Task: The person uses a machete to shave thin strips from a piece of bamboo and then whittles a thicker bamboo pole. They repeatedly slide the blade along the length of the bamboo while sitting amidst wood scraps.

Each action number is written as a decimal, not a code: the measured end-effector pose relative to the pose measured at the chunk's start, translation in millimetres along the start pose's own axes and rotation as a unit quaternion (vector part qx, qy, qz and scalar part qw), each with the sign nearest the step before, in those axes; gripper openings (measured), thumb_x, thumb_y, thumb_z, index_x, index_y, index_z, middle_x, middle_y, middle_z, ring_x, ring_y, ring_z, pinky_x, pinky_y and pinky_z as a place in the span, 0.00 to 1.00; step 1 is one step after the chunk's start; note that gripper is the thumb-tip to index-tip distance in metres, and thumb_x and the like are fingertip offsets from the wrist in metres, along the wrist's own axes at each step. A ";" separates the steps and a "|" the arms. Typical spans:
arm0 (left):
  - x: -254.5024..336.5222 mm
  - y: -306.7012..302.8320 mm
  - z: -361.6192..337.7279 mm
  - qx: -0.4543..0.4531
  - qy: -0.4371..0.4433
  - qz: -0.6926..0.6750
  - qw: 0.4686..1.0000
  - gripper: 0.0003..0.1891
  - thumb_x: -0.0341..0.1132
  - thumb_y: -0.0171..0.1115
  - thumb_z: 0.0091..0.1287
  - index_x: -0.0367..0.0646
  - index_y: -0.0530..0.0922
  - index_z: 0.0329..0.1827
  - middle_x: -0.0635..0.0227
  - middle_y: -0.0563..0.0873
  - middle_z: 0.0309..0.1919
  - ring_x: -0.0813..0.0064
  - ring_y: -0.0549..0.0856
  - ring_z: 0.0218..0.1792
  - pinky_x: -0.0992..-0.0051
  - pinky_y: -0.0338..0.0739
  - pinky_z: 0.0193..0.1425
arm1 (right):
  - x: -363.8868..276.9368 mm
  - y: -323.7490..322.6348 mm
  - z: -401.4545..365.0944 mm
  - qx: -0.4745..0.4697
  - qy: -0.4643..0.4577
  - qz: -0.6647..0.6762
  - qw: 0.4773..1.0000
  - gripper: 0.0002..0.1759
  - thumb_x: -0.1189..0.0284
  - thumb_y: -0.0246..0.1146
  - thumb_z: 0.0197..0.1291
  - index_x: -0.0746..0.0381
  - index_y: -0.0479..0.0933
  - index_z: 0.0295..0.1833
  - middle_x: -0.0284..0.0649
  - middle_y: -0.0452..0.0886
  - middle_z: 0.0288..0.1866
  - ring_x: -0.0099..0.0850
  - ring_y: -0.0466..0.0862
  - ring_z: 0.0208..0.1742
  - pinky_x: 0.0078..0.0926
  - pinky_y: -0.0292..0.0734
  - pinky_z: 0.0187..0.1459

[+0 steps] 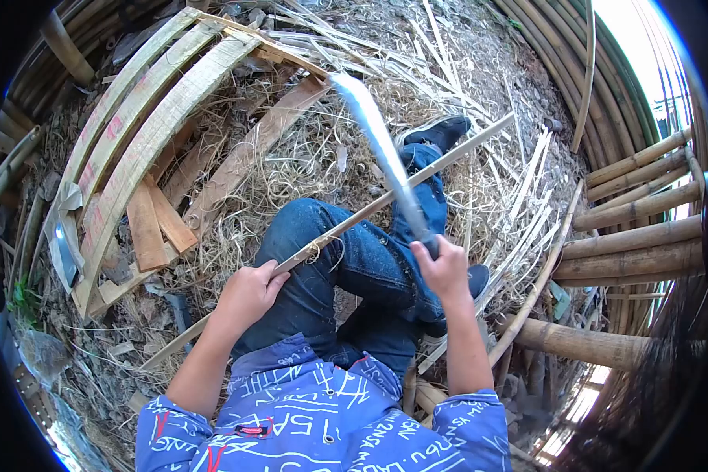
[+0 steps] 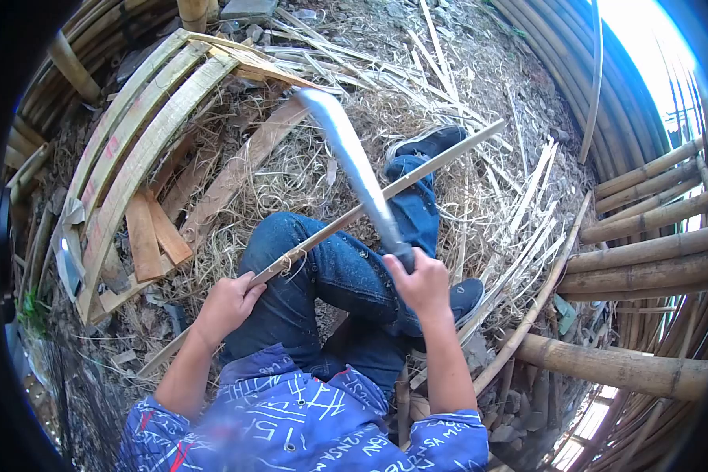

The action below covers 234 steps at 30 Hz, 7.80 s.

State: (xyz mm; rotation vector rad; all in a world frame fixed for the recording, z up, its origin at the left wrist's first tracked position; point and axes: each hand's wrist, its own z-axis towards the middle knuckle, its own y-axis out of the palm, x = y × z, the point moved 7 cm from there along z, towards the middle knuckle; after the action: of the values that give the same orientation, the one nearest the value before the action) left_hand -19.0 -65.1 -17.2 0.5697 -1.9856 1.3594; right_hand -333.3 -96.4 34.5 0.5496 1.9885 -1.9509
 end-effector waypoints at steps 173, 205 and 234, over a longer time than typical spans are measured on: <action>42.0 -11.6 15.8 -0.025 -0.011 0.035 0.999 0.22 0.43 0.73 0.58 0.36 0.73 0.43 0.48 0.81 0.23 0.51 0.85 0.28 0.60 0.76 0.35 | 32.6 37.5 -84.9 0.066 0.199 0.422 0.882 0.25 0.53 0.66 0.66 0.65 0.78 0.27 0.31 0.74 0.17 0.18 0.73 0.17 0.22 0.65 0.19; 39.2 -0.9 22.7 -0.100 0.059 0.099 0.988 0.17 0.42 0.58 0.74 0.34 0.70 0.38 0.36 0.82 0.29 0.33 0.81 0.37 0.46 0.74 0.41 | 128.5 12.7 37.8 -0.008 0.185 0.007 0.983 0.38 0.38 0.57 0.63 0.68 0.84 0.37 0.59 0.86 0.37 0.54 0.86 0.45 0.48 0.80 0.49; 31.7 4.5 27.7 -0.098 0.049 0.052 0.993 0.17 0.41 0.57 0.75 0.33 0.71 0.36 0.37 0.81 0.27 0.34 0.81 0.34 0.46 0.73 0.36 | 54.5 34.5 -14.2 -0.022 0.107 0.091 0.990 0.34 0.37 0.65 0.55 0.62 0.84 0.31 0.53 0.85 0.29 0.52 0.86 0.36 0.45 0.80 0.40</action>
State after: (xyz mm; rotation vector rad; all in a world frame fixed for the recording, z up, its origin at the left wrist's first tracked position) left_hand -51.4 -89.0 -3.9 0.3064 -2.0626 1.2106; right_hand -364.4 -78.8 -21.0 0.9302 2.0187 -1.7989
